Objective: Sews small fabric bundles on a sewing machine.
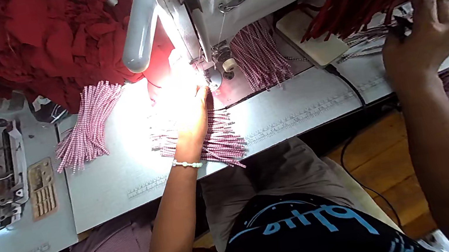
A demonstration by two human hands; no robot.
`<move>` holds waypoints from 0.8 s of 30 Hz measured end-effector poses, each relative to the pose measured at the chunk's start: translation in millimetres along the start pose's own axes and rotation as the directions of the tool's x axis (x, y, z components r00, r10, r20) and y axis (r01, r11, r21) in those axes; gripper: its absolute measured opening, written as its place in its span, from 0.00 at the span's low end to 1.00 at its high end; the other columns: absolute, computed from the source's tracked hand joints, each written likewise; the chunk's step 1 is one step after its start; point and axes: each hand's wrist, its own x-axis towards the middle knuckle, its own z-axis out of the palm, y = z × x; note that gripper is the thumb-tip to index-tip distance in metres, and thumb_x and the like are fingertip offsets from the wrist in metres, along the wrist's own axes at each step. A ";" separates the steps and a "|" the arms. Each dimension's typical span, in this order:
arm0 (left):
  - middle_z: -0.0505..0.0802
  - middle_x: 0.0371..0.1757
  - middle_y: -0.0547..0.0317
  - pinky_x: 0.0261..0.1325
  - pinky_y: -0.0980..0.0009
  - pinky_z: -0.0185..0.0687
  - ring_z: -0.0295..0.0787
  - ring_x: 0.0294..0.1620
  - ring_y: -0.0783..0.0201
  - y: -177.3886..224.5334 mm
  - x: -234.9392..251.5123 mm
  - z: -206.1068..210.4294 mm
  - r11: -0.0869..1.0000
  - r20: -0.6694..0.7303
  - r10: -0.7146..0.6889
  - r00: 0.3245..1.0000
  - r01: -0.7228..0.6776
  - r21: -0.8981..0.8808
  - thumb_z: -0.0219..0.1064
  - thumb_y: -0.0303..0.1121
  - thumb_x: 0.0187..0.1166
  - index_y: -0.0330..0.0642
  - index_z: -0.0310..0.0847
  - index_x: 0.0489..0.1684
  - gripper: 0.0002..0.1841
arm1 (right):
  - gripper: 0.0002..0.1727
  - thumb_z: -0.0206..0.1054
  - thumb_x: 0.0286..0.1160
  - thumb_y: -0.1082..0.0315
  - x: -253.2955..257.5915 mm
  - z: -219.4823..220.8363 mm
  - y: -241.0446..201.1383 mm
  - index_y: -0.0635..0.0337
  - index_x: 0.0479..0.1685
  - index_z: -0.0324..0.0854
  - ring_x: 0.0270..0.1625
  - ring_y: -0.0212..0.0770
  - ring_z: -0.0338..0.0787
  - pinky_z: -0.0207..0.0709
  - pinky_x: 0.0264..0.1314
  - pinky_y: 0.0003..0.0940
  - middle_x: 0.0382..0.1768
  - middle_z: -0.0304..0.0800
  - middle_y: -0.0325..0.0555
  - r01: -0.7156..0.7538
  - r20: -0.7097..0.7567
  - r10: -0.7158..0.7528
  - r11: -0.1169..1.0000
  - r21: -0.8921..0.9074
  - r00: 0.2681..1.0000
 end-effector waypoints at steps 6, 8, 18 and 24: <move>0.83 0.76 0.41 0.69 0.44 0.78 0.84 0.71 0.41 -1.6 1.9 2.1 0.998 0.103 -0.029 0.994 0.023 0.059 0.59 0.25 0.85 0.36 0.79 0.76 0.21 | 0.27 0.56 0.81 0.74 0.2 2.0 1.4 0.62 0.80 0.74 0.87 0.61 0.71 0.61 0.90 0.51 0.81 0.76 0.62 0.000 -0.003 0.000 1.000 -0.001 1.000; 0.81 0.78 0.40 0.70 0.43 0.78 0.82 0.72 0.39 -1.6 3.0 1.5 0.997 0.125 -0.039 0.991 0.030 0.072 0.60 0.25 0.84 0.36 0.78 0.78 0.22 | 0.27 0.56 0.81 0.74 0.0 1.9 1.3 0.62 0.81 0.74 0.87 0.61 0.71 0.61 0.90 0.52 0.81 0.76 0.62 -0.001 -0.007 0.001 1.000 0.001 1.000; 0.75 0.85 0.42 0.81 0.42 0.65 0.71 0.84 0.39 0.0 15.9 6.3 0.987 0.153 -0.051 0.987 0.027 0.158 0.56 0.23 0.84 0.34 0.80 0.75 0.21 | 0.26 0.55 0.82 0.73 0.3 -1.2 -1.7 0.63 0.81 0.74 0.88 0.62 0.70 0.60 0.89 0.54 0.82 0.75 0.64 -0.011 0.011 0.011 1.000 0.005 1.000; 0.80 0.80 0.44 0.77 0.40 0.67 0.74 0.80 0.39 -2.2 24.0 0.5 0.982 0.170 -0.042 0.985 0.010 0.189 0.57 0.23 0.83 0.37 0.83 0.72 0.21 | 0.27 0.56 0.80 0.73 0.3 -0.7 -0.6 0.62 0.81 0.74 0.88 0.63 0.69 0.61 0.89 0.55 0.83 0.74 0.63 -0.021 0.022 0.021 1.000 0.000 1.000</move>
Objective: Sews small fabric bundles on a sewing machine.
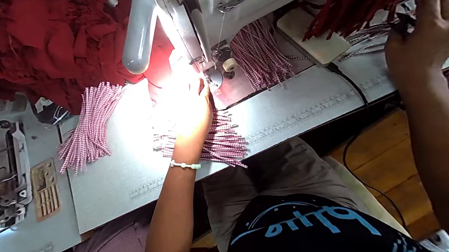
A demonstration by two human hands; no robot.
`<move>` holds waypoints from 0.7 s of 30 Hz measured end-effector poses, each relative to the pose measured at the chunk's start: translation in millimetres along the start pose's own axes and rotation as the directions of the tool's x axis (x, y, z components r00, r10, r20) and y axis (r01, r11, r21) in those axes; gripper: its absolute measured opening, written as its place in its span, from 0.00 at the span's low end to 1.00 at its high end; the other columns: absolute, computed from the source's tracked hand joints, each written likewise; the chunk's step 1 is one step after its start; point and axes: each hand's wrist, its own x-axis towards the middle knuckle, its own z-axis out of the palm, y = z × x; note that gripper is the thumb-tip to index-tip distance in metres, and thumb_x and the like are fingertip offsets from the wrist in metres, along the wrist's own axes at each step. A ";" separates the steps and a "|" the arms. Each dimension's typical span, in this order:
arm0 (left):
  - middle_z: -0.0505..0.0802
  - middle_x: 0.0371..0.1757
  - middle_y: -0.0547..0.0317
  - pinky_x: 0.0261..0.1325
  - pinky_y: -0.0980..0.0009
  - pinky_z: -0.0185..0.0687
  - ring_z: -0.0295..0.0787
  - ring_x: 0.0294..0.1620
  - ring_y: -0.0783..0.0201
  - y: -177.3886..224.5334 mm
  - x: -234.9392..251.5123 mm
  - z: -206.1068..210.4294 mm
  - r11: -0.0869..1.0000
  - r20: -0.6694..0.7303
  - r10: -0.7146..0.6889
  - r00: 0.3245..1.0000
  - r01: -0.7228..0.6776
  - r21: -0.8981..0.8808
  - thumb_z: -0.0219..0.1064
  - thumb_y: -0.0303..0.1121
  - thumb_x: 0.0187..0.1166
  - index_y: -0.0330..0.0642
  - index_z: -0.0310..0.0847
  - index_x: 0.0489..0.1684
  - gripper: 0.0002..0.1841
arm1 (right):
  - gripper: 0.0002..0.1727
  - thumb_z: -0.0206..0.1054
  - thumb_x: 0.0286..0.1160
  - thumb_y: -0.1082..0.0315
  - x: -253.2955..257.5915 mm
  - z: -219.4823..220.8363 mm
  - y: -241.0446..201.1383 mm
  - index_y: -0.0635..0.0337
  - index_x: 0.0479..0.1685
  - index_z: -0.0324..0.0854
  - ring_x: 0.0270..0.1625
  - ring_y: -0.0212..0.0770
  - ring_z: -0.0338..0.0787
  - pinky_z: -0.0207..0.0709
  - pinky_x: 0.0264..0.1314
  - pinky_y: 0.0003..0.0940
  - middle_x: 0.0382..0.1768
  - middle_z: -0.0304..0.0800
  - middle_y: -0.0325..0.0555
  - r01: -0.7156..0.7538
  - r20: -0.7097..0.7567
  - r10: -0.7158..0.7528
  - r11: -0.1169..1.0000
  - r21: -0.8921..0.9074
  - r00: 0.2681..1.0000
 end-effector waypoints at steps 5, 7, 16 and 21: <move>0.78 0.83 0.46 0.74 0.38 0.69 0.74 0.79 0.36 0.0 -7.7 -6.8 1.000 -0.012 0.019 1.000 -0.019 0.013 0.60 0.23 0.81 0.38 0.81 0.74 0.22 | 0.27 0.57 0.78 0.75 0.8 1.3 0.3 0.62 0.79 0.75 0.88 0.62 0.70 0.62 0.88 0.53 0.81 0.76 0.63 0.001 -0.015 -0.001 1.000 -0.006 1.000; 0.76 0.85 0.46 0.75 0.37 0.69 0.73 0.81 0.36 0.2 -8.2 -6.5 1.000 0.007 -0.002 1.000 0.002 0.013 0.58 0.23 0.82 0.39 0.79 0.76 0.23 | 0.26 0.56 0.78 0.75 0.2 0.1 -1.5 0.62 0.78 0.76 0.86 0.62 0.72 0.65 0.85 0.57 0.81 0.76 0.62 -0.033 0.023 0.033 0.999 -0.028 0.999; 0.75 0.86 0.45 0.77 0.40 0.70 0.74 0.81 0.38 4.9 -16.0 2.6 0.999 -0.014 -0.001 1.000 0.001 -0.039 0.56 0.25 0.86 0.35 0.75 0.80 0.23 | 0.21 0.54 0.83 0.71 -0.5 -0.2 -3.2 0.68 0.71 0.80 0.69 0.80 0.82 0.68 0.59 0.81 0.75 0.79 0.71 -0.100 0.216 0.113 0.993 -0.067 0.970; 0.78 0.81 0.39 0.79 0.41 0.66 0.73 0.81 0.38 10.9 7.4 -0.2 0.995 0.054 -0.090 0.994 0.092 -0.035 0.56 0.23 0.84 0.34 0.83 0.71 0.20 | 0.31 0.58 0.74 0.77 -0.9 -1.9 -2.8 0.61 0.82 0.72 0.87 0.64 0.70 0.66 0.84 0.59 0.84 0.72 0.63 -0.039 0.041 0.039 0.999 -0.023 0.998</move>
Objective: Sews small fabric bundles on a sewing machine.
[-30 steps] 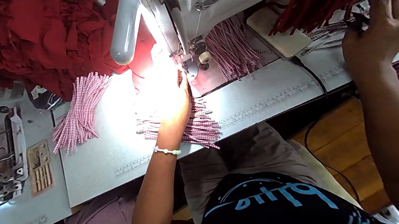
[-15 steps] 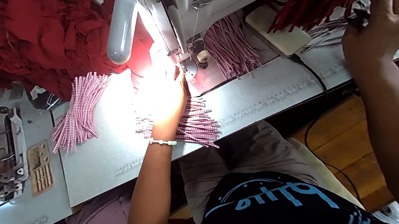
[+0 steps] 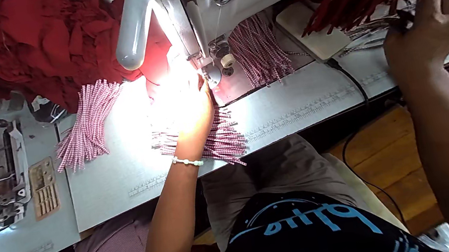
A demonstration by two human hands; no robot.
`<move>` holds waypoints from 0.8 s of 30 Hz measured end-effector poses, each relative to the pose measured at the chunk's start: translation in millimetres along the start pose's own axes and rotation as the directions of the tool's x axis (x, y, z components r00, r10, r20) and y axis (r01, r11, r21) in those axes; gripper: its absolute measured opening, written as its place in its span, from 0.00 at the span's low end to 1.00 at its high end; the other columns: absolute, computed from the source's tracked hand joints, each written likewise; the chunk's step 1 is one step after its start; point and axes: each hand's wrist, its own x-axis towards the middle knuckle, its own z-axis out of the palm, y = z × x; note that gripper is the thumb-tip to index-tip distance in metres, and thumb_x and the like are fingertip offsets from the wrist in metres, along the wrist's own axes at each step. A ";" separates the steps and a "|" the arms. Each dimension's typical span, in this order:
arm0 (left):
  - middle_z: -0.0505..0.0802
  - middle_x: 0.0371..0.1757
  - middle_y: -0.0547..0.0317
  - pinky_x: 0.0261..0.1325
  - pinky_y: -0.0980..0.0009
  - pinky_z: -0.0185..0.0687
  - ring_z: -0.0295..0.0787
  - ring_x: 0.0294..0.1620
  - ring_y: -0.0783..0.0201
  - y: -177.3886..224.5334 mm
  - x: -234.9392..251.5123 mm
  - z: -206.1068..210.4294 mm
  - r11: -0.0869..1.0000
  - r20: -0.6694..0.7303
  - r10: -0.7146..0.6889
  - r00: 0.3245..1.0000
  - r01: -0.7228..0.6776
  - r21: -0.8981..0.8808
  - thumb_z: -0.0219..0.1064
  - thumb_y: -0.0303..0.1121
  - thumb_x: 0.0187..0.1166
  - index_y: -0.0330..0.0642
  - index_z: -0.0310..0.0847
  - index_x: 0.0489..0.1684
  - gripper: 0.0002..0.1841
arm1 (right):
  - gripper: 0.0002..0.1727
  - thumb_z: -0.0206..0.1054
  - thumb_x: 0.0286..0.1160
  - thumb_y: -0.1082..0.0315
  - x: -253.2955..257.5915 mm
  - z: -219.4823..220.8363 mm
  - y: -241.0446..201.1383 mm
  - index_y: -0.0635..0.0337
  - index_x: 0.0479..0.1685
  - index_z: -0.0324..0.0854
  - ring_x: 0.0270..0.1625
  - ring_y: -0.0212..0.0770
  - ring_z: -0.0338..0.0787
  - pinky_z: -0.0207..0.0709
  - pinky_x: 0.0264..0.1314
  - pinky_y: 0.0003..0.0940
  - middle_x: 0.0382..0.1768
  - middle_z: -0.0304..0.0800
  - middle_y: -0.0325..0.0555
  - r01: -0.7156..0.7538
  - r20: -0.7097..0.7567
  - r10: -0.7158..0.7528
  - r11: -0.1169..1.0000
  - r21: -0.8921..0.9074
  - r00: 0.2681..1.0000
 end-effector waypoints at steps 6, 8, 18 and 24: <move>0.81 0.79 0.40 0.78 0.37 0.64 0.73 0.81 0.36 -6.8 4.9 0.9 0.998 -0.058 -0.008 0.998 0.012 0.065 0.54 0.27 0.86 0.38 0.83 0.72 0.20 | 0.27 0.56 0.78 0.75 0.7 2.6 -0.4 0.61 0.79 0.76 0.86 0.63 0.72 0.66 0.84 0.56 0.82 0.75 0.62 0.003 -0.033 -0.003 1.000 -0.006 0.999; 0.81 0.78 0.40 0.77 0.36 0.64 0.73 0.81 0.36 -8.4 9.0 1.2 0.998 -0.078 -0.011 0.997 0.016 0.066 0.54 0.28 0.86 0.39 0.84 0.70 0.19 | 0.26 0.57 0.79 0.75 -0.4 2.5 -0.1 0.62 0.78 0.77 0.85 0.63 0.74 0.68 0.83 0.57 0.81 0.77 0.63 -0.002 -0.019 0.002 1.000 -0.006 1.000; 0.92 0.58 0.40 0.70 0.55 0.77 0.88 0.63 0.49 -52.6 8.1 -18.5 0.946 -0.393 -0.078 0.916 -0.056 -0.319 0.56 0.24 0.82 0.34 0.90 0.56 0.15 | 0.29 0.58 0.77 0.74 -0.6 1.8 0.4 0.61 0.81 0.73 0.86 0.65 0.72 0.67 0.82 0.61 0.83 0.73 0.64 0.011 -0.021 -0.011 1.000 -0.003 1.000; 0.94 0.46 0.47 0.56 0.60 0.82 0.91 0.47 0.58 -52.5 15.6 -25.6 0.931 -0.264 -0.141 0.954 0.037 -0.362 0.69 0.36 0.80 0.37 0.90 0.50 0.12 | 0.30 0.59 0.78 0.74 -5.4 1.0 6.7 0.63 0.84 0.69 0.89 0.69 0.65 0.60 0.86 0.66 0.86 0.66 0.66 0.021 0.021 -0.022 0.999 0.029 1.000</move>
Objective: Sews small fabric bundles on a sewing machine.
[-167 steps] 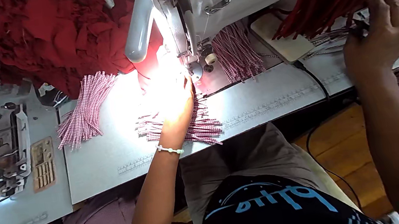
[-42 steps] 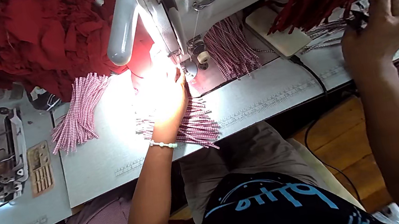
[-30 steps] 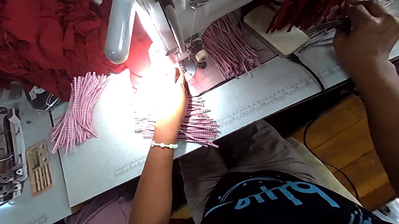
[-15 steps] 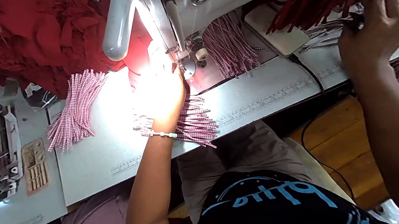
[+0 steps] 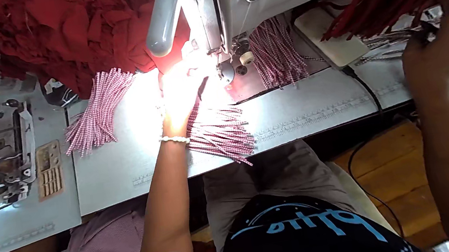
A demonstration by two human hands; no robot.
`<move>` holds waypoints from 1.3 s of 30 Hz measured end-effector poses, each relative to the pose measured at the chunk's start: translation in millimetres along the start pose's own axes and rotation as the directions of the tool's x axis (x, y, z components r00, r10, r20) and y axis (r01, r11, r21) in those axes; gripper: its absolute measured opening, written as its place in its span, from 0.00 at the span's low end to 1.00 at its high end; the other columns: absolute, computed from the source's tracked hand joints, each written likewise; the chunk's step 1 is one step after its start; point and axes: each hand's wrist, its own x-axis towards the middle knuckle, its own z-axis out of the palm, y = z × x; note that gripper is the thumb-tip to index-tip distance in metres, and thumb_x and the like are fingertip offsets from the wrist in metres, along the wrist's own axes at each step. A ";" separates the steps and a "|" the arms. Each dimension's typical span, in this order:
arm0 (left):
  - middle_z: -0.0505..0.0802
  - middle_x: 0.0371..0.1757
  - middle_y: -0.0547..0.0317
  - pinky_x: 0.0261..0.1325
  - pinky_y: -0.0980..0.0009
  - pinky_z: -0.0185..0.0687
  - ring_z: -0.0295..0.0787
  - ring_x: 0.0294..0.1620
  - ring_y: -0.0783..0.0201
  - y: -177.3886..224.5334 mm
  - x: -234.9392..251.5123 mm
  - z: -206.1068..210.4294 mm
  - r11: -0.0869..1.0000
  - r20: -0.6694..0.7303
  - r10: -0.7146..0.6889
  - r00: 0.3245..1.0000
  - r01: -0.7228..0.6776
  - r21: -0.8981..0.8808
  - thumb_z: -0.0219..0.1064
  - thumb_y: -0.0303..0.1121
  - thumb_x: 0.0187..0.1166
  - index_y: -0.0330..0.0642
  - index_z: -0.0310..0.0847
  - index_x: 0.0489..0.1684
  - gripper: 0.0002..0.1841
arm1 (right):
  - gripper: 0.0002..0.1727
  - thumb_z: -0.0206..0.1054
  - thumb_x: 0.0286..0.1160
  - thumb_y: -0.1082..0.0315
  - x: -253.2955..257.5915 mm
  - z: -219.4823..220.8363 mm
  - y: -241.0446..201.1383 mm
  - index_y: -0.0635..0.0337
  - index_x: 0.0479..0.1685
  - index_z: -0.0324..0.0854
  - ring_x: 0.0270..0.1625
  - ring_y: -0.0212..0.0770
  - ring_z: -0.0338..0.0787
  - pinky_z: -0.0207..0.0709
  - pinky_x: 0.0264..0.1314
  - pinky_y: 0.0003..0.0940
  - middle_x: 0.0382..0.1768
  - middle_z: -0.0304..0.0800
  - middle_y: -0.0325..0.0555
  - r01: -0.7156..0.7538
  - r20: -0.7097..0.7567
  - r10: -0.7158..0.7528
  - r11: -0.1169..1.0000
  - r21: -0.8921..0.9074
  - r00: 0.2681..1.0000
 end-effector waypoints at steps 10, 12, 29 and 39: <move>0.93 0.47 0.50 0.61 0.64 0.80 0.89 0.50 0.62 -2.9 -8.1 -2.0 0.978 -0.037 -0.145 0.989 0.137 -0.158 0.75 0.37 0.76 0.35 0.91 0.46 0.12 | 0.30 0.58 0.80 0.70 -2.7 2.2 5.7 0.61 0.85 0.68 0.89 0.67 0.64 0.61 0.86 0.65 0.86 0.66 0.65 0.006 -0.017 -0.006 1.000 -0.007 1.000; 0.94 0.54 0.46 0.69 0.59 0.80 0.90 0.59 0.58 -2.0 -17.2 -6.9 0.977 0.001 -0.168 0.986 0.167 -0.134 0.73 0.37 0.79 0.36 0.91 0.52 0.14 | 0.30 0.58 0.80 0.70 -1.9 2.1 5.6 0.61 0.84 0.68 0.89 0.67 0.64 0.60 0.87 0.64 0.86 0.67 0.65 0.015 -0.016 -0.015 1.000 -0.001 1.000; 0.91 0.55 0.41 0.68 0.53 0.76 0.86 0.59 0.53 0.8 -11.8 -32.2 0.966 0.326 -0.117 0.938 0.184 -0.184 0.66 0.37 0.85 0.31 0.86 0.57 0.16 | 0.30 0.58 0.80 0.69 -2.7 -1.4 -1.7 0.60 0.85 0.68 0.90 0.66 0.64 0.60 0.86 0.65 0.86 0.66 0.64 -0.010 -0.023 0.010 1.000 0.002 1.000; 0.93 0.53 0.42 0.69 0.50 0.77 0.88 0.61 0.46 4.8 -20.5 -1.7 0.993 -0.085 0.069 0.994 -0.061 0.100 0.63 0.38 0.85 0.36 0.91 0.48 0.14 | 0.30 0.59 0.79 0.70 -1.4 -2.1 0.1 0.62 0.84 0.68 0.90 0.67 0.63 0.59 0.87 0.65 0.85 0.67 0.66 0.022 -0.024 -0.021 1.000 0.009 0.999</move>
